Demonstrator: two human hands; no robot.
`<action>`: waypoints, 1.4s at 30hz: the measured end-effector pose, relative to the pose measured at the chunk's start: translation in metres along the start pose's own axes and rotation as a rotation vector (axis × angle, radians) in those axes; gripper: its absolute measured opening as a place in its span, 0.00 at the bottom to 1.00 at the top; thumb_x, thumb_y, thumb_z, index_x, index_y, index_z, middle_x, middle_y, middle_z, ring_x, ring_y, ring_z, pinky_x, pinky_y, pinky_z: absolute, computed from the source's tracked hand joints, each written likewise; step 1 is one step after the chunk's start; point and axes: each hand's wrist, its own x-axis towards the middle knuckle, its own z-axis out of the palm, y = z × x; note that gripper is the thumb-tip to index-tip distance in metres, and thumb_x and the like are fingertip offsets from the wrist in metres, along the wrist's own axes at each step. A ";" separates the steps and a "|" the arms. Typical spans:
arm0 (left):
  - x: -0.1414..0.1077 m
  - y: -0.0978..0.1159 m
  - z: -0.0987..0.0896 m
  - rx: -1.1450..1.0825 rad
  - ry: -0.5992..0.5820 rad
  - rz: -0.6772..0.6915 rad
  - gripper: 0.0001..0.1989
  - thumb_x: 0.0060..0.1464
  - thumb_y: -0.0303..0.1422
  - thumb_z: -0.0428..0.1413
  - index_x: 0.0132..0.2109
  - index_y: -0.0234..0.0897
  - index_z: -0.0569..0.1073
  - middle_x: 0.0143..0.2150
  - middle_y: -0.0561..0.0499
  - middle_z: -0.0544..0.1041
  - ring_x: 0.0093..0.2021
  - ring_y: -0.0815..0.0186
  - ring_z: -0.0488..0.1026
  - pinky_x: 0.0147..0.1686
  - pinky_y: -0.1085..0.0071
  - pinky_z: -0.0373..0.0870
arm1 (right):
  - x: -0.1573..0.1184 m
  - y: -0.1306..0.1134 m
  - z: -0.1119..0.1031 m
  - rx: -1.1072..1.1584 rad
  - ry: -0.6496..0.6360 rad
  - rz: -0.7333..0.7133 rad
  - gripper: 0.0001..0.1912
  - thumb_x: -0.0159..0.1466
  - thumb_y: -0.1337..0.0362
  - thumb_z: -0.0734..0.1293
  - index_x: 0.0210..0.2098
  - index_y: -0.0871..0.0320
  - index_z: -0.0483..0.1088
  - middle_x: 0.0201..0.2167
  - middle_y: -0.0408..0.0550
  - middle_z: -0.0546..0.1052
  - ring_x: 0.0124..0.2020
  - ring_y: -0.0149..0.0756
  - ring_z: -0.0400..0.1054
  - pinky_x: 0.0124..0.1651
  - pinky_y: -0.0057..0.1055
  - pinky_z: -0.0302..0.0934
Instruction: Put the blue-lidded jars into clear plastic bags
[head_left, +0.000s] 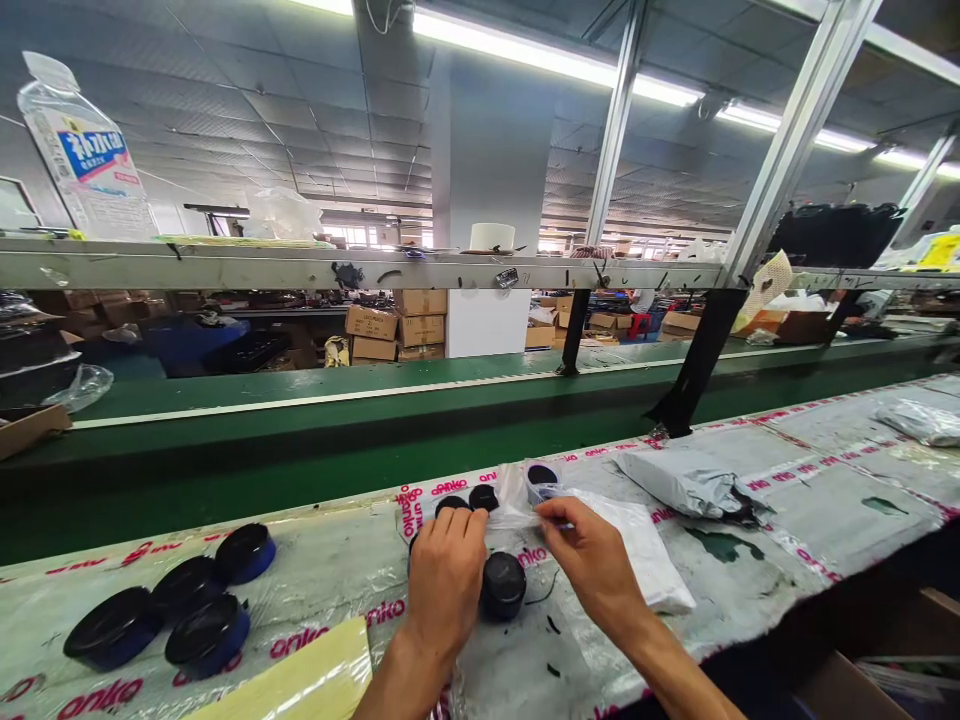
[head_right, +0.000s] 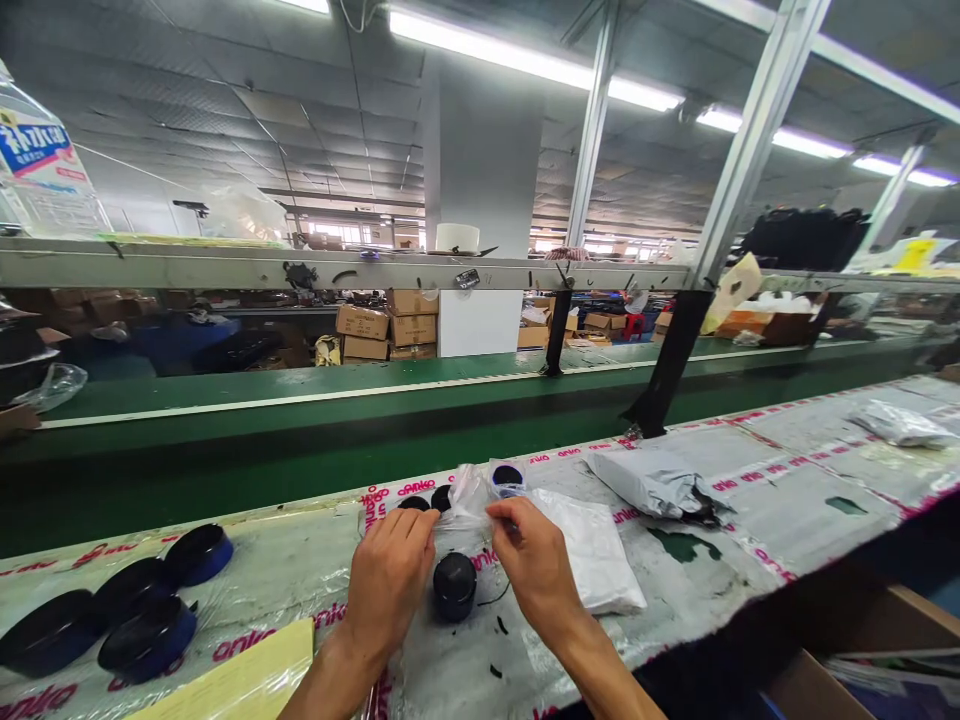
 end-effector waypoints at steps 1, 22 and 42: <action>-0.001 -0.001 0.003 0.036 -0.008 0.014 0.16 0.57 0.18 0.56 0.50 0.36 0.72 0.39 0.52 0.74 0.40 0.57 0.71 0.39 0.60 0.64 | -0.001 0.005 0.004 -0.074 0.016 -0.124 0.09 0.67 0.66 0.62 0.41 0.56 0.73 0.39 0.45 0.76 0.40 0.34 0.72 0.43 0.30 0.67; -0.051 -0.005 0.008 -0.152 -0.013 0.139 0.07 0.59 0.19 0.54 0.38 0.36 0.68 0.34 0.53 0.71 0.38 0.60 0.63 0.45 0.61 0.55 | -0.054 0.029 0.016 -0.335 -0.086 -0.506 0.13 0.65 0.77 0.59 0.43 0.54 0.66 0.40 0.44 0.76 0.42 0.33 0.73 0.44 0.30 0.69; -0.060 -0.002 0.029 0.082 -0.136 0.134 0.11 0.50 0.16 0.56 0.31 0.37 0.71 0.31 0.52 0.73 0.34 0.58 0.67 0.35 0.62 0.56 | -0.056 0.031 0.030 -0.745 -0.220 -0.643 0.15 0.49 0.83 0.64 0.30 0.57 0.64 0.31 0.47 0.71 0.33 0.44 0.67 0.32 0.39 0.58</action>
